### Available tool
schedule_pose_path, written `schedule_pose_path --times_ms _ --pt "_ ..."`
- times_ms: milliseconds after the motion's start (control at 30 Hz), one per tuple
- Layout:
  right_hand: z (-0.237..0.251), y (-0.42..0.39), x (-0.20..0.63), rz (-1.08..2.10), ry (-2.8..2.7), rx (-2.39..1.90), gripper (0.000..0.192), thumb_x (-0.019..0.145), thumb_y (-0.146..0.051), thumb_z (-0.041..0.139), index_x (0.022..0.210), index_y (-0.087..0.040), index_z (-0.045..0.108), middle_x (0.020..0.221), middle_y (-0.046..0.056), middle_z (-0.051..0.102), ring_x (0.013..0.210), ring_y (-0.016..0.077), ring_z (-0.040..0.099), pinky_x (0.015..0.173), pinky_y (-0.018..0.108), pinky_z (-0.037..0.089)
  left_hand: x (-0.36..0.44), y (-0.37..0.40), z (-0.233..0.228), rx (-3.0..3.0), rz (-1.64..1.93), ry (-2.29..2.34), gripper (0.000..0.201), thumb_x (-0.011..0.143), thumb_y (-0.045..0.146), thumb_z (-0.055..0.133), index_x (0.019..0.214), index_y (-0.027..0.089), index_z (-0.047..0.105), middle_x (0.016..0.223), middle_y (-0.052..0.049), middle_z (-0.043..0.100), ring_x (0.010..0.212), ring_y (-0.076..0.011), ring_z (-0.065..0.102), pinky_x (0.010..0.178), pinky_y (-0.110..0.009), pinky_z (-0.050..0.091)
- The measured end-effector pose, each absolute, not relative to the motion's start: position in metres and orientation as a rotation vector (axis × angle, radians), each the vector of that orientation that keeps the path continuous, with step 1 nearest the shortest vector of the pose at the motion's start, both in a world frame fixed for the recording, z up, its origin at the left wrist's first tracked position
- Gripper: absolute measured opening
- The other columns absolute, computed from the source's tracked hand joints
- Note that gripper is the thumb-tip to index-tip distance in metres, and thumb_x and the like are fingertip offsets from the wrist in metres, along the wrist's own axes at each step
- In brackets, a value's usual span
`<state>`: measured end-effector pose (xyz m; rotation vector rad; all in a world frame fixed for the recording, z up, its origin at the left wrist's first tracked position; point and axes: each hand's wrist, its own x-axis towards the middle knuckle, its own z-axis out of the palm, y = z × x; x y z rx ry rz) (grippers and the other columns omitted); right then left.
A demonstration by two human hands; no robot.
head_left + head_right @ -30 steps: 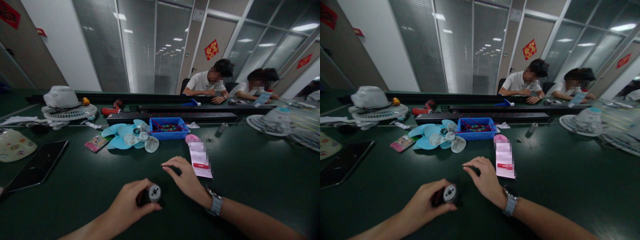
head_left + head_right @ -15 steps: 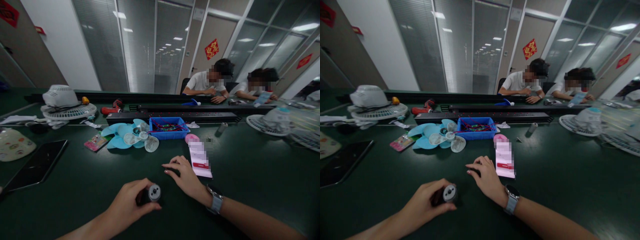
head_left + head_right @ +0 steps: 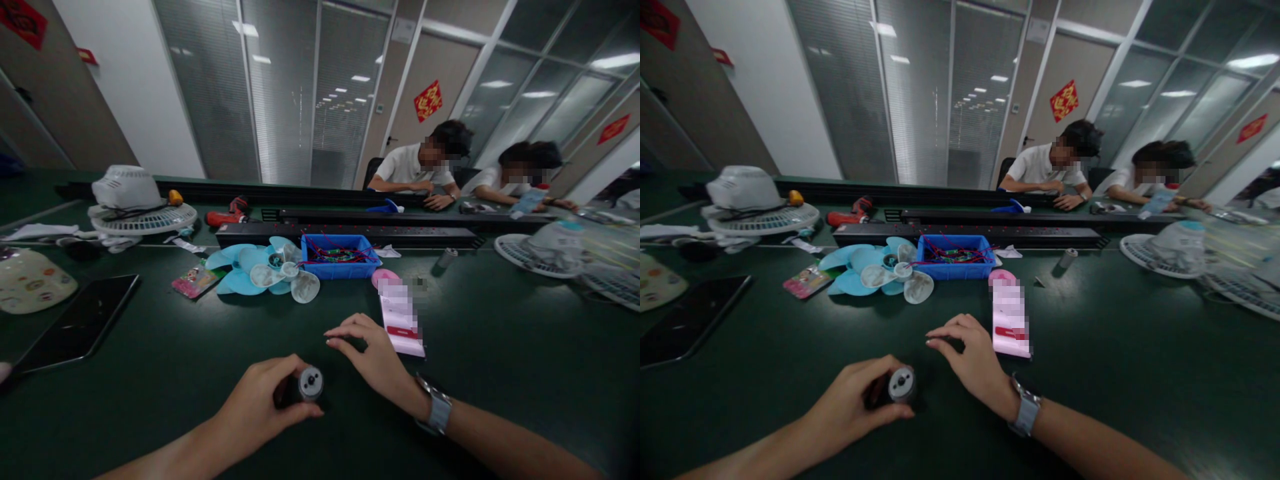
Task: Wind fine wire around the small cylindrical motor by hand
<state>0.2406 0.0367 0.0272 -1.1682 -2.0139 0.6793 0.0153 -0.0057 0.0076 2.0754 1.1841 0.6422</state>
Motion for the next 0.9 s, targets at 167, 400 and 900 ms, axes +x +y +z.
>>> schedule_pose_path --times_ms 167,400,900 --pt "0.047 0.007 0.227 0.799 -2.131 -0.852 0.015 0.087 -0.017 0.072 0.099 -0.025 0.075 0.092 0.001 0.070 0.088 0.0157 0.064 0.079 0.029 0.049 0.016 -0.006 0.003 2.110 0.699 1.153 0.026 0.080 0.037 0.080 0.088 0.019 0.063 0.072 0.004 0.059 0.061 -0.0139 0.054 0.055 -0.022 0.036" --pt "0.045 0.002 0.223 0.804 -2.126 -0.834 0.016 0.088 -0.015 0.069 0.098 -0.025 0.075 0.098 0.001 0.070 0.091 0.0151 0.065 0.081 0.028 0.051 0.015 -0.006 0.001 2.121 0.720 1.133 0.025 0.081 0.037 0.078 0.085 0.020 0.061 0.071 0.005 0.055 0.061 -0.0134 0.053 0.054 -0.021 0.036" --pt "0.047 0.005 0.221 0.813 -2.198 -0.840 0.008 0.091 -0.019 0.067 0.098 -0.022 0.071 0.098 0.003 0.070 0.092 0.0160 0.065 0.084 0.029 0.051 0.015 -0.005 0.000 2.136 0.727 1.145 0.026 0.080 0.036 0.078 0.082 0.020 0.058 0.070 0.006 0.055 0.060 -0.0131 0.053 0.054 -0.021 0.035"
